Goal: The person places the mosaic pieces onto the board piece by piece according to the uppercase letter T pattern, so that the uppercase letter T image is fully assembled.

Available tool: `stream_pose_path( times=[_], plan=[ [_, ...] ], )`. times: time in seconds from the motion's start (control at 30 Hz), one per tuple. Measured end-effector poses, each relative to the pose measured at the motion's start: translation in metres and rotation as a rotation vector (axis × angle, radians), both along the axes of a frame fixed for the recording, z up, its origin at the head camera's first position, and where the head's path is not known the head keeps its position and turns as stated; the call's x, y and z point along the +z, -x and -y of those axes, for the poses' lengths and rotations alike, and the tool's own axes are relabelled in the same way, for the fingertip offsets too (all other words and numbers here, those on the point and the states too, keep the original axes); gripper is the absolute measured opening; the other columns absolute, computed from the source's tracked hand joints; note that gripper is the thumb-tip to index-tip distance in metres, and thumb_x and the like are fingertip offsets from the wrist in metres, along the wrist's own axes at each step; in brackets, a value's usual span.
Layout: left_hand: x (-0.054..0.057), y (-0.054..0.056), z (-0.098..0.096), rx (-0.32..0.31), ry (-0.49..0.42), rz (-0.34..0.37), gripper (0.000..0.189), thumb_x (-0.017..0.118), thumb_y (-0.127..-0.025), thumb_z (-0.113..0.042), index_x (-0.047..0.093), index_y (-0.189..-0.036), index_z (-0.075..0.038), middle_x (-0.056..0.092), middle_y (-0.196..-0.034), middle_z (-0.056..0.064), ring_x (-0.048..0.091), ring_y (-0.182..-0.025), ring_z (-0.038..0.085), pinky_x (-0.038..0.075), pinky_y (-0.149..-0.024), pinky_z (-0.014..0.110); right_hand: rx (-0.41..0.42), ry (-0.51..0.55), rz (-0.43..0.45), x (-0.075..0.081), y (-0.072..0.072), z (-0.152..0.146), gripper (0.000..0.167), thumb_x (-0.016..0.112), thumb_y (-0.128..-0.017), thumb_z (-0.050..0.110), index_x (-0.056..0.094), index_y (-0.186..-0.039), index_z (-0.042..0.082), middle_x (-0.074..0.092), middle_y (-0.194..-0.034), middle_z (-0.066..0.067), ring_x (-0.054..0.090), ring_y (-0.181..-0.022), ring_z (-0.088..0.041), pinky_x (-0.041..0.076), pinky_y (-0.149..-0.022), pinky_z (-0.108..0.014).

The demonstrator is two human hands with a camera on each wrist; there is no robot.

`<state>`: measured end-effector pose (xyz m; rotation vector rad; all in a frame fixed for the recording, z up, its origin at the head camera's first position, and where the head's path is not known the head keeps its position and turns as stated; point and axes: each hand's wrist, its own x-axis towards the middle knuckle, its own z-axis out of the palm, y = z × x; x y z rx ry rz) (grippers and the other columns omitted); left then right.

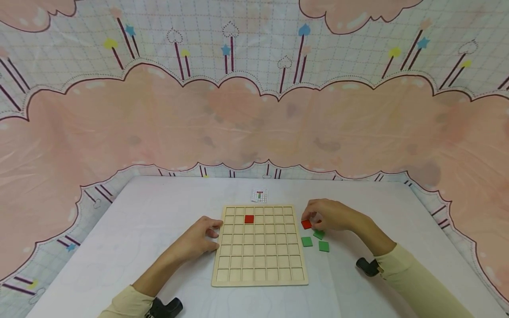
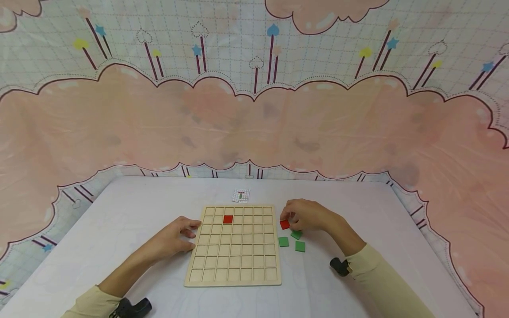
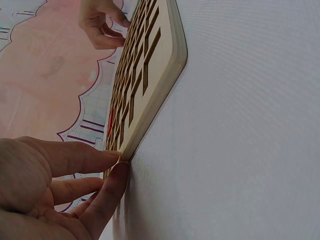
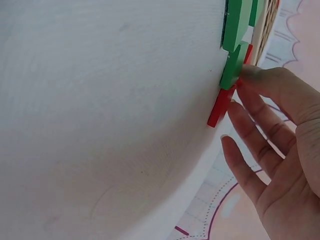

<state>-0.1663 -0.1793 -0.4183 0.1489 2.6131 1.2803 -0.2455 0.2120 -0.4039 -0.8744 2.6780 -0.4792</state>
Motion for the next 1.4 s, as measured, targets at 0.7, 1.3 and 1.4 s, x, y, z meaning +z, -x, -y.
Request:
stream_pose_path(
  times=[0.7, 1.3, 1.4],
  plan=[
    [0.0004, 0.0004, 0.0008, -0.020, 0.017, -0.010, 0.064, 0.075, -0.077, 0.014, 0.057, -0.138, 0.007, 0.055, -0.118, 0.012, 0.056, -0.100, 0.020, 0.050, -0.070, 0.026, -0.015, -0.004, -0.003, 0.0024, -0.0006, 0.0018, 0.024, 0.076, -0.087, 0.010, 0.077, -0.107, 0.022, 0.064, -0.102, 0.010, 0.061, -0.092, -0.011, 0.054, -0.082, -0.033],
    [0.0018, -0.0003, 0.0003, -0.022, 0.011, -0.008, 0.065, 0.076, -0.076, 0.014, 0.057, -0.138, 0.007, 0.055, -0.119, 0.012, 0.057, -0.100, 0.019, 0.051, -0.070, 0.028, -0.036, -0.025, -0.032, 0.0033, -0.0006, 0.0013, 0.022, 0.080, -0.085, 0.017, 0.075, -0.107, 0.019, 0.063, -0.095, 0.010, 0.057, -0.088, -0.011, 0.050, -0.077, -0.031],
    [0.0023, -0.0005, 0.0002, -0.021, 0.008, -0.006, 0.065, 0.076, -0.076, 0.014, 0.056, -0.138, 0.007, 0.055, -0.119, 0.012, 0.056, -0.100, 0.020, 0.051, -0.070, 0.028, -0.038, -0.028, -0.033, 0.0028, -0.0003, 0.0015, 0.022, 0.080, -0.085, 0.017, 0.075, -0.106, 0.020, 0.062, -0.094, 0.010, 0.057, -0.087, -0.011, 0.050, -0.077, -0.031]
  ],
)
